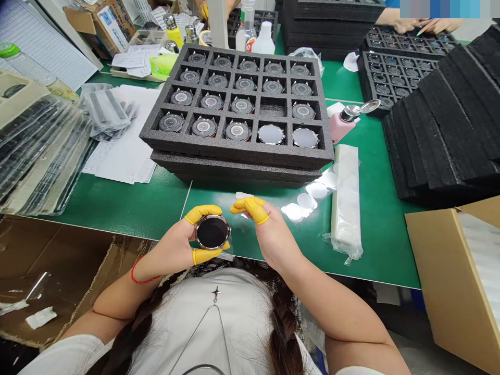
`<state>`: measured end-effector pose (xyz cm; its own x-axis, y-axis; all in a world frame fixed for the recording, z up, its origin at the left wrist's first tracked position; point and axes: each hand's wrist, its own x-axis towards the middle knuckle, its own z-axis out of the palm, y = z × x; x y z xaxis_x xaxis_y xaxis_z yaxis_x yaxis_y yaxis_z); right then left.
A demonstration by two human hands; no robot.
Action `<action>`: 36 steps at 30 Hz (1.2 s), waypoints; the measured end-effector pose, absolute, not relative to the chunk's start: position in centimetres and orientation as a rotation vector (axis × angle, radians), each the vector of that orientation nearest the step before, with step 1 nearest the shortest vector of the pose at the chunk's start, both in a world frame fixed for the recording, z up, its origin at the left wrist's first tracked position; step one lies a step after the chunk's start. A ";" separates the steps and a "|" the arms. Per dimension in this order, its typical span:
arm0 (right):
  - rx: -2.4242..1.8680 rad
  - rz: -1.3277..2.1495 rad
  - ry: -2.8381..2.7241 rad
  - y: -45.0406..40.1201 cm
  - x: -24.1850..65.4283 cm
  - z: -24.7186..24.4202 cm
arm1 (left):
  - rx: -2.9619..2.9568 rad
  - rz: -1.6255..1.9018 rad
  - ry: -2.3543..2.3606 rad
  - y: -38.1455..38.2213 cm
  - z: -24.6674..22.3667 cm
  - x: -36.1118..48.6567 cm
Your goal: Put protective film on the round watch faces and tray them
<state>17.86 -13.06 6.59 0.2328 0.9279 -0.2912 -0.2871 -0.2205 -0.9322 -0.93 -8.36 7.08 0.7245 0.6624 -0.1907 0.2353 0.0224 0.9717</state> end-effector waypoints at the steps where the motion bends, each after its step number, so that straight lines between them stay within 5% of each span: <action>1: -1.314 1.298 -0.690 -13.2 17.9 6.5 | 1.550 0.385 0.756 -8.4 7.1 -0.9; 14: -1.421 1.435 -1.072 -14.1 16.0 6.7 | 1.593 0.379 0.754 -8.6 6.7 -0.8; 36: -1.122 1.718 -0.708 -14.5 15.1 7.5 | 1.692 0.349 0.835 -9.9 6.7 -0.4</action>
<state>15.09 -14.46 7.54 -0.1469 0.9170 -0.3709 -0.3894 -0.3983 -0.8305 -0.45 -9.89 6.73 0.7017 0.6856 -0.1938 0.3433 -0.0870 0.9352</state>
